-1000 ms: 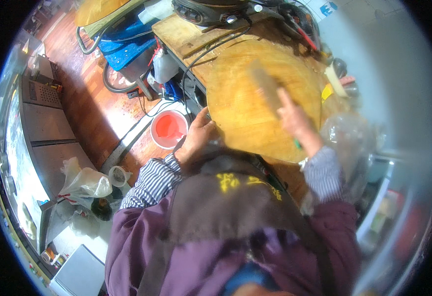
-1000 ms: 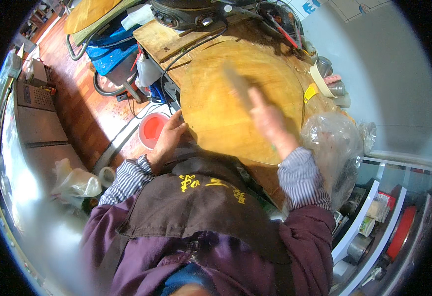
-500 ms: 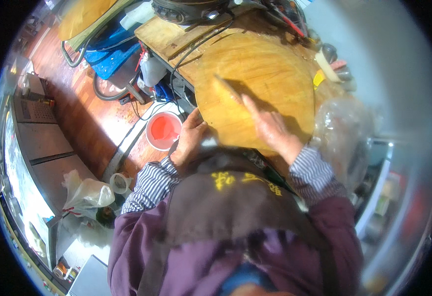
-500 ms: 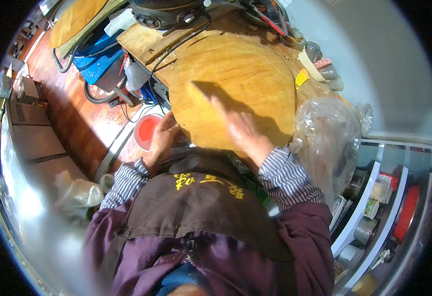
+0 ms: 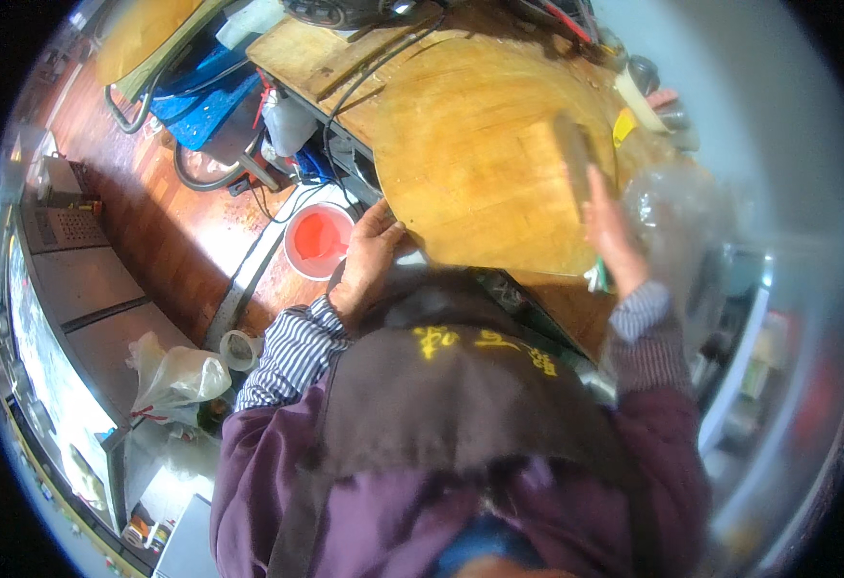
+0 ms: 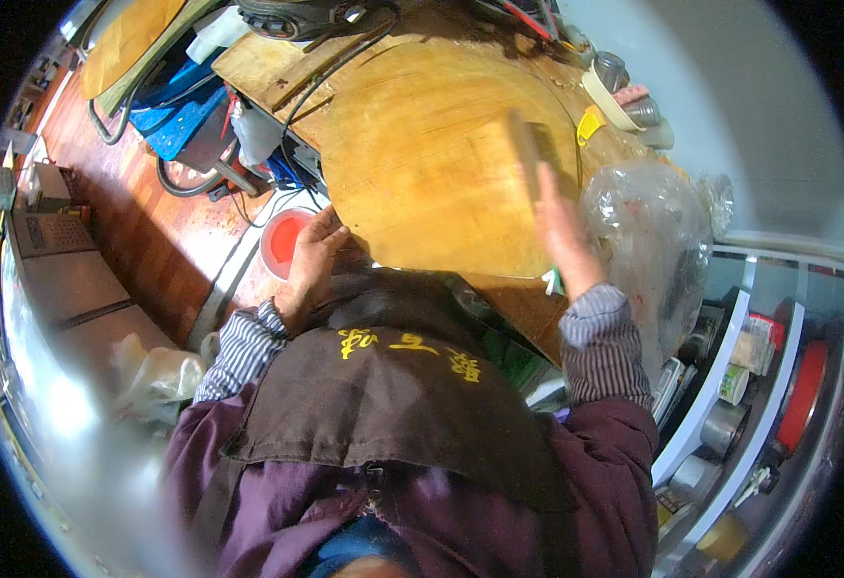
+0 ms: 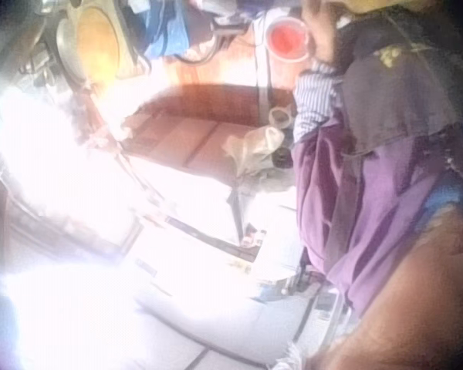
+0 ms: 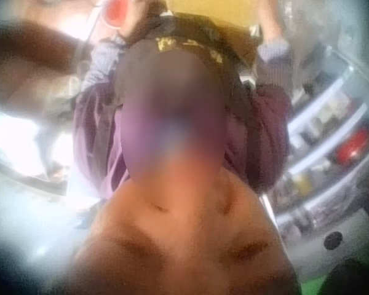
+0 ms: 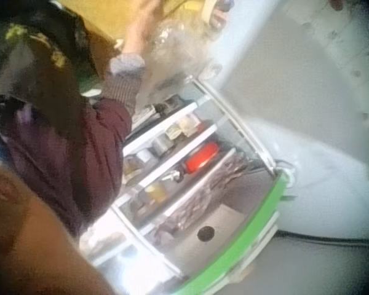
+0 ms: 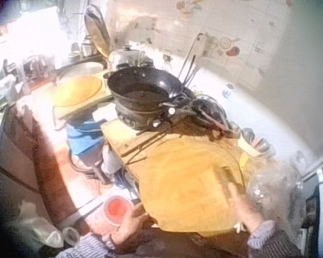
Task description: The person walks to a wooden cutting board, scrapes it with a cleaver, wipes it with a cloth, and then washes the cleaver at the sink. The person also moves the cutting board to a different location.
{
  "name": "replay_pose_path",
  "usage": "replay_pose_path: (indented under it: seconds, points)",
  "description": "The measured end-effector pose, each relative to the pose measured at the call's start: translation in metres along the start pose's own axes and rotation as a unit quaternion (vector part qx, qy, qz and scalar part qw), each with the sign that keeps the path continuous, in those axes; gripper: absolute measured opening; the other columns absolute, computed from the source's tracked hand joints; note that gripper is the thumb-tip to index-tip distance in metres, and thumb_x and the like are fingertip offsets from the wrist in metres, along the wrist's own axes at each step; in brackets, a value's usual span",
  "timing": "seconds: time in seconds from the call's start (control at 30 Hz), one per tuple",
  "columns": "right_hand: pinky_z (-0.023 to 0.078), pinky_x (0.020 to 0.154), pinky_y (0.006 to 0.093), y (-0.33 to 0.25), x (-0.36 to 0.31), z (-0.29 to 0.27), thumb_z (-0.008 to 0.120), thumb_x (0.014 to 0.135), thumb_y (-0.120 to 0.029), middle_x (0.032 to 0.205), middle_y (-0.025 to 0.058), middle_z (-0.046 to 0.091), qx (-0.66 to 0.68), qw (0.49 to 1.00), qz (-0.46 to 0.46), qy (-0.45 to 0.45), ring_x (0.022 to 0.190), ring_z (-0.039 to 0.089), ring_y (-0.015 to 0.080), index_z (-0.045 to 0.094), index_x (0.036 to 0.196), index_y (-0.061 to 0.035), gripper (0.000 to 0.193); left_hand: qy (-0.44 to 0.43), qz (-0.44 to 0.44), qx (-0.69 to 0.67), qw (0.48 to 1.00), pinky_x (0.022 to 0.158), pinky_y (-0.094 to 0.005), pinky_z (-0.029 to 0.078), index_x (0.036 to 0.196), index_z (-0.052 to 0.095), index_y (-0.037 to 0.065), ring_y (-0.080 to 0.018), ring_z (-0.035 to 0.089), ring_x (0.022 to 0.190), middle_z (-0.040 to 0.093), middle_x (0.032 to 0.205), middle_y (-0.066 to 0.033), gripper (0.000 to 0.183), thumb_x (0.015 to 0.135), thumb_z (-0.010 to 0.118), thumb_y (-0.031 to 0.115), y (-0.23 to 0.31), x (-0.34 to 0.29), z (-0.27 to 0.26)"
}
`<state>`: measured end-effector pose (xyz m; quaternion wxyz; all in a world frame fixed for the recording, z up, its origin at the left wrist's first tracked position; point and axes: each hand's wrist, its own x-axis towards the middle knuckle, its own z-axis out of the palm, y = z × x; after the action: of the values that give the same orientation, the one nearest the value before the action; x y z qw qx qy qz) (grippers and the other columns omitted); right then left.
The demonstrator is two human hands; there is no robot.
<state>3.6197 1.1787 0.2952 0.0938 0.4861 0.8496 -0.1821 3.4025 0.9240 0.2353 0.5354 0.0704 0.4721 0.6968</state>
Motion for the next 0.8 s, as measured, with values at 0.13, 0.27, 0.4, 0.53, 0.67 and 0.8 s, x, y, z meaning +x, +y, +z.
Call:
replay_pose_path:
  seconds: [0.13, 0.27, 0.4, 0.53, 0.67, 0.8]
  points:
    - [0.046, 0.046, 0.0431, -0.051, -0.042, 0.029, 0.049, 0.080, 0.000, 0.062, 0.0176, 0.057, -0.074, 0.965, -0.249, 0.039, 0.051, 0.057, 0.0309, 0.018, 0.140, -0.0068, 0.068, 0.012, -0.003, 0.019, 1.000, 0.080, -0.0295, 0.051, 0.129, 0.039, -0.001, -0.0208, 0.060, 0.095, 0.057, 0.116, -0.0125, 0.039, 0.090, 0.037, -0.003, -0.001, 0.001, 0.001]
    - [0.045, 0.050, 0.0477, -0.079, -0.077, 0.040, 0.048, 0.079, 0.000, 0.063, 0.0208, 0.058, -0.003, 0.962, -0.273, -0.013, 0.054, 0.057, 0.0382, 0.020, 0.141, -0.0108, 0.069, 0.015, -0.004, 0.006, 1.000, 0.078, -0.0277, 0.050, 0.128, 0.041, 0.000, -0.0200, 0.061, 0.094, 0.058, 0.114, -0.0112, 0.039, 0.089, 0.037, -0.004, -0.001, 0.000, 0.000]
    - [0.047, 0.049, 0.0374, -0.058, -0.073, 0.032, 0.048, 0.085, -0.004, 0.074, 0.0196, 0.062, 0.062, 0.988, -0.138, -0.024, 0.054, 0.059, 0.0274, 0.018, 0.142, -0.0139, 0.065, 0.015, -0.008, 0.038, 0.999, 0.074, -0.0272, 0.052, 0.129, 0.039, -0.001, -0.0184, 0.061, 0.087, 0.057, 0.113, -0.0116, 0.041, 0.088, 0.035, -0.004, -0.001, 0.001, -0.003]
    - [0.051, 0.048, 0.0324, 0.005, -0.025, -0.006, 0.046, 0.085, -0.002, 0.085, 0.0170, 0.062, 0.173, 0.977, 0.100, 0.074, 0.054, 0.060, 0.0213, 0.017, 0.140, -0.0145, 0.063, 0.003, -0.011, 0.041, 0.999, 0.073, -0.0274, 0.052, 0.130, 0.038, -0.002, -0.0182, 0.061, 0.087, 0.056, 0.114, -0.0124, 0.042, 0.088, 0.034, -0.005, -0.002, 0.003, -0.006]
    - [0.051, 0.051, 0.0364, 0.039, 0.009, -0.026, 0.049, 0.085, -0.002, 0.084, 0.0189, 0.061, 0.148, 0.975, 0.146, 0.079, 0.056, 0.061, 0.0249, 0.015, 0.140, -0.0138, 0.066, -0.005, 0.001, 0.020, 1.000, 0.074, -0.0258, 0.050, 0.128, 0.039, -0.002, -0.0177, 0.061, 0.087, 0.059, 0.107, -0.0113, 0.038, 0.089, 0.037, -0.003, -0.002, 0.004, -0.005]
    - [0.051, 0.059, 0.0402, 0.016, 0.007, -0.009, 0.049, 0.085, -0.005, 0.086, 0.0223, 0.062, 0.006, 0.995, 0.089, 0.035, 0.061, 0.062, 0.0316, 0.016, 0.140, -0.0130, 0.065, 0.014, -0.017, 0.049, 0.999, 0.073, -0.0261, 0.050, 0.127, 0.040, -0.001, -0.0173, 0.061, 0.086, 0.060, 0.106, -0.0108, 0.038, 0.089, 0.038, -0.003, 0.003, 0.001, -0.001]
